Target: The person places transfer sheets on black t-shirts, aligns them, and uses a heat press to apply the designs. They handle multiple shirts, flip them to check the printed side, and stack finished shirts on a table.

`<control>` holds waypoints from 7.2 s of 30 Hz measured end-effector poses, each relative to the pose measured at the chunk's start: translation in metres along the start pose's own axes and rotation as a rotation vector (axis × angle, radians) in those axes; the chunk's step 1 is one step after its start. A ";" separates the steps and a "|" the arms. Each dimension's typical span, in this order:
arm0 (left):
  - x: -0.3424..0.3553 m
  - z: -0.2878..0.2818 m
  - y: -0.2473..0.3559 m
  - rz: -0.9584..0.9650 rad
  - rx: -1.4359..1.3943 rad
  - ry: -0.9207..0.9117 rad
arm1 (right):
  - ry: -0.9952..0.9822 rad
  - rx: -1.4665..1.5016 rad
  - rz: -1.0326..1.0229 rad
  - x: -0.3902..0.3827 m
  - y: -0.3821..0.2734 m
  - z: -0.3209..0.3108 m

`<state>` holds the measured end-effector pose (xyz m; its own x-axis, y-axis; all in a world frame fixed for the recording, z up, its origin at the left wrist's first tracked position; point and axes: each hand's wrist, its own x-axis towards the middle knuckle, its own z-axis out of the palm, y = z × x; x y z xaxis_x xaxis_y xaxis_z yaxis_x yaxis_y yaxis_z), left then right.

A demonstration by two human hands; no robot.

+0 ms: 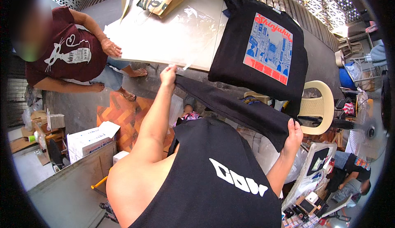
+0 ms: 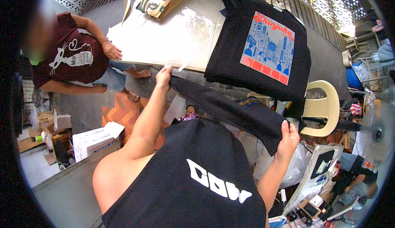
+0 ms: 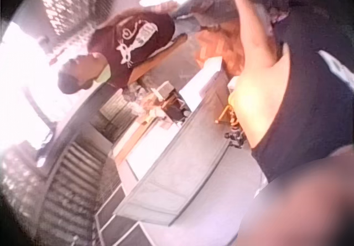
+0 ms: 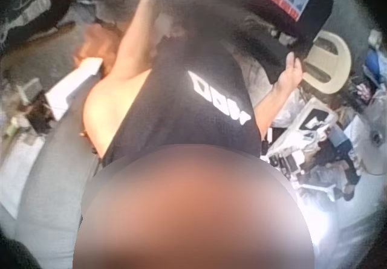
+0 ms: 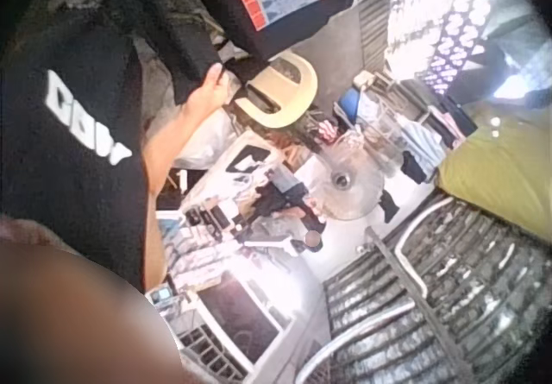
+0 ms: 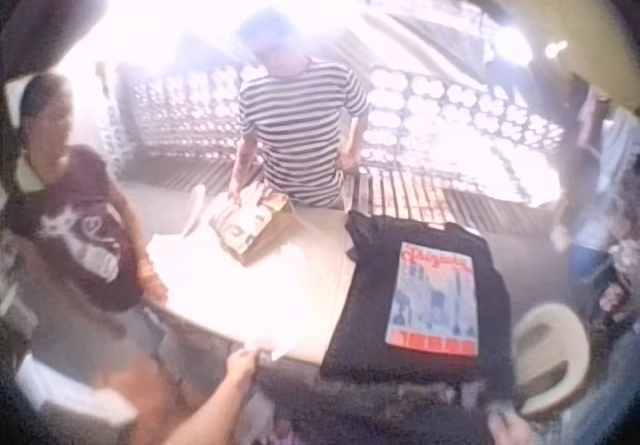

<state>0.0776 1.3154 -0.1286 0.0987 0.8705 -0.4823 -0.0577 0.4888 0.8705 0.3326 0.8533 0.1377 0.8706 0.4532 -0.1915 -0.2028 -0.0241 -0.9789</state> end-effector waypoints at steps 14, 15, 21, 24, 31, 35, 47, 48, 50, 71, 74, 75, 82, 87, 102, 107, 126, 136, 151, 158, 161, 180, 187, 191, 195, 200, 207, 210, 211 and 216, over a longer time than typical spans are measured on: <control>0.005 -0.110 0.088 -0.252 -0.287 -0.194 | -0.175 -0.021 0.083 0.048 0.008 0.085; 0.001 -0.117 0.091 -0.231 -0.271 -0.198 | -0.124 -0.100 0.103 0.052 0.006 0.087; -0.044 -0.127 0.149 0.085 -0.552 -0.213 | -0.181 -0.052 0.002 0.064 -0.043 0.070; -0.087 -0.122 0.217 0.311 -0.564 -0.211 | 0.104 0.073 -0.184 0.062 -0.086 0.053; -0.073 -0.024 0.395 0.734 -0.441 -0.167 | 0.042 0.324 -0.112 0.196 -0.185 0.131; -0.033 0.038 0.500 0.844 -0.829 -0.310 | -0.306 0.747 -0.280 0.303 -0.231 0.200; -0.018 -0.077 0.530 1.017 -0.725 -0.475 | -0.222 0.524 -0.205 0.246 -0.205 0.210; -0.003 -0.086 0.505 0.925 -0.659 -0.514 | -0.246 0.462 -0.164 0.249 -0.176 0.216; 0.027 -0.102 0.445 0.881 -0.555 -0.296 | -0.168 0.345 -0.166 0.250 -0.112 0.229; 0.030 -0.187 0.164 0.011 0.157 -0.202 | -0.454 -0.667 0.346 0.190 0.197 0.234; 0.013 -0.174 0.176 0.302 0.331 0.000 | -0.580 -1.062 0.382 0.198 0.175 0.238; 0.007 -0.170 0.182 0.289 0.115 0.023 | -0.627 -1.276 0.355 0.203 0.165 0.242; -0.045 -0.145 0.233 0.300 -0.790 -0.169 | -0.698 -1.284 -0.071 0.230 0.115 0.296; -0.038 -0.156 0.287 0.514 -0.798 -0.198 | -0.920 -1.091 -0.220 0.226 0.129 0.345; 0.329 -0.199 0.422 0.406 -0.598 0.038 | -0.809 -1.300 -0.091 0.221 0.190 0.467; 0.489 -0.206 0.457 0.364 -0.609 0.088 | -0.599 -1.520 0.240 0.227 0.196 0.512; 0.757 -0.374 0.105 -0.404 -0.654 0.380 | -0.252 -1.644 0.404 0.208 0.206 0.579; 0.745 -0.355 0.132 -0.474 -0.532 0.220 | -0.230 -1.621 0.394 0.206 0.193 0.593; 0.575 -0.302 0.299 0.708 0.479 0.638 | 0.338 -1.465 -0.039 0.252 0.178 0.322; 0.269 -0.015 0.253 1.062 0.684 -0.177 | 0.225 -1.624 -0.291 0.325 0.193 0.209; 0.130 0.099 0.187 1.101 0.982 -0.609 | 0.150 -1.567 -0.128 0.338 0.206 0.204; 0.005 0.254 0.013 1.104 1.095 -1.100 | -0.439 -1.188 -0.854 0.319 0.188 0.174; 0.000 0.253 0.011 1.138 1.252 -1.071 | -0.138 -0.652 -0.088 0.340 0.178 0.178; -0.007 0.260 0.008 1.068 1.284 -0.996 | -0.193 -0.437 0.176 0.360 0.178 0.170; -0.017 0.269 0.006 1.038 1.370 -0.926 | -0.203 -0.357 0.264 0.378 0.182 0.154; -0.022 0.276 0.009 0.966 1.410 -0.905 | -0.099 -0.241 0.344 0.423 0.178 0.118; -0.030 0.289 0.004 0.937 1.347 -0.776 | 0.106 -0.344 0.216 0.551 0.152 0.015; -0.033 0.293 0.004 0.904 1.331 -0.736 | 0.257 -0.328 0.182 0.606 0.141 -0.060; -0.033 0.294 0.005 0.889 1.330 -0.733 | 0.316 -0.296 0.167 0.621 0.138 -0.090; -0.037 0.299 0.008 0.875 1.335 -0.706 | 0.744 -0.199 0.089 0.652 0.117 -0.277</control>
<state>0.3702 1.2696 -0.0742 0.8859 0.4611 -0.0507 0.4265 -0.7667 0.4798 1.0006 0.8994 -0.1216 0.9411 -0.2737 -0.1986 -0.2631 -0.2237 -0.9385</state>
